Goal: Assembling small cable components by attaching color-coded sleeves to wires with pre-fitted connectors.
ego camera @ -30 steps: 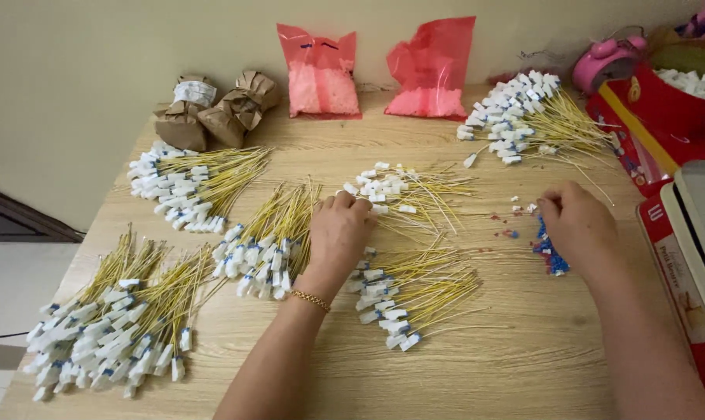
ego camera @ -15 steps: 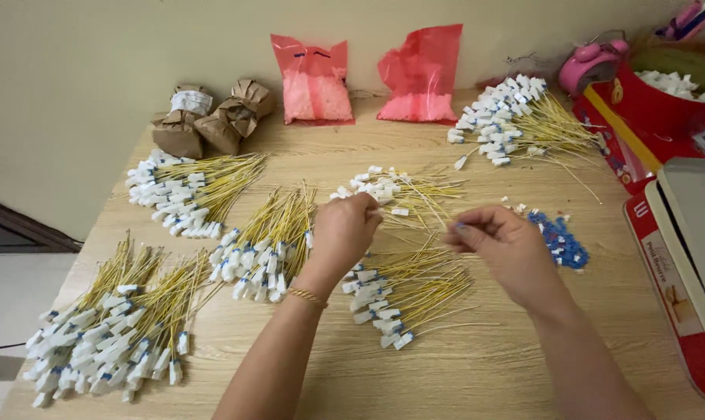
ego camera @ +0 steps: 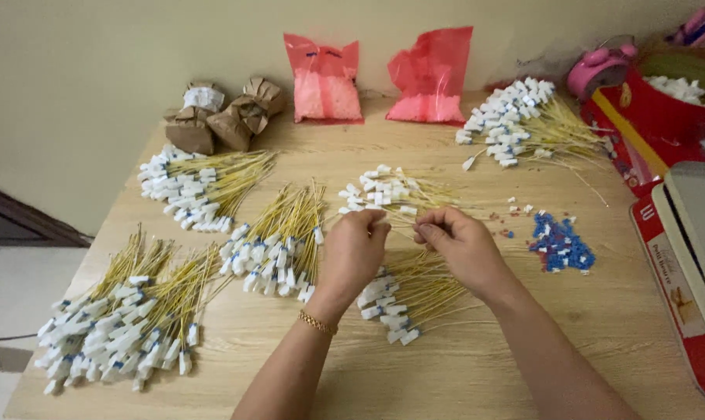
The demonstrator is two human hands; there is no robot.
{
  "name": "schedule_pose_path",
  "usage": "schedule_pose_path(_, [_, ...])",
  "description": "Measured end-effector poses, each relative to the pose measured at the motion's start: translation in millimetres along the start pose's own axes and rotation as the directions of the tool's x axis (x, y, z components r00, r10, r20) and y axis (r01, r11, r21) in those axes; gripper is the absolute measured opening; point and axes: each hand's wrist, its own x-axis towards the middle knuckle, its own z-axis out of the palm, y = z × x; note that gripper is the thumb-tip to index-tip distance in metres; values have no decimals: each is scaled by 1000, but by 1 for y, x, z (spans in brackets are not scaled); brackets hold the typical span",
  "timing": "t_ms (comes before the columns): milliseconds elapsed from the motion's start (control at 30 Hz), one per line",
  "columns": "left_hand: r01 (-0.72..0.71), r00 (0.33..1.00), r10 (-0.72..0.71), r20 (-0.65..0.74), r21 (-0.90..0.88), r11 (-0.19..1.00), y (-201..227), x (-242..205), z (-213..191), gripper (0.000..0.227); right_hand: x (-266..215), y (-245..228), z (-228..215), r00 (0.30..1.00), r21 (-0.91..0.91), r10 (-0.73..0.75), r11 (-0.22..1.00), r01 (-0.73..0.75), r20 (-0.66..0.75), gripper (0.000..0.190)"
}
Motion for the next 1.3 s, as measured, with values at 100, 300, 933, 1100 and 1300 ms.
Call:
schedule_pose_path(100, [-56, 997, 62, -37, 134, 989, 12, -1, -8, 24, 26, 2, 1, 999, -124, 48, 991, -46, 15, 20])
schedule_pose_path(300, [43, 992, -48, -115, -48, 998, 4, -30, -30, 25, 72, 35, -21, 993, -165, 19, 986, -39, -119, 21])
schedule_pose_path(933, [107, 984, -174, 33, -891, 442, 8, -54, 25, 25, -35, -14, 36, 938, 151, -322, 928, 339, -128, 14])
schedule_pose_path(1100, [54, 986, -164, -23, -890, 453, 16, -57, 25, 26, -39, -17, 34, 858, 55, -504, 858, 510, -96, 19])
schedule_pose_path(1300, [45, 987, -156, -33, -879, 475, 16, -58, 26, 25, -53, -3, 40, 837, -25, -532, 846, 533, -128, 23])
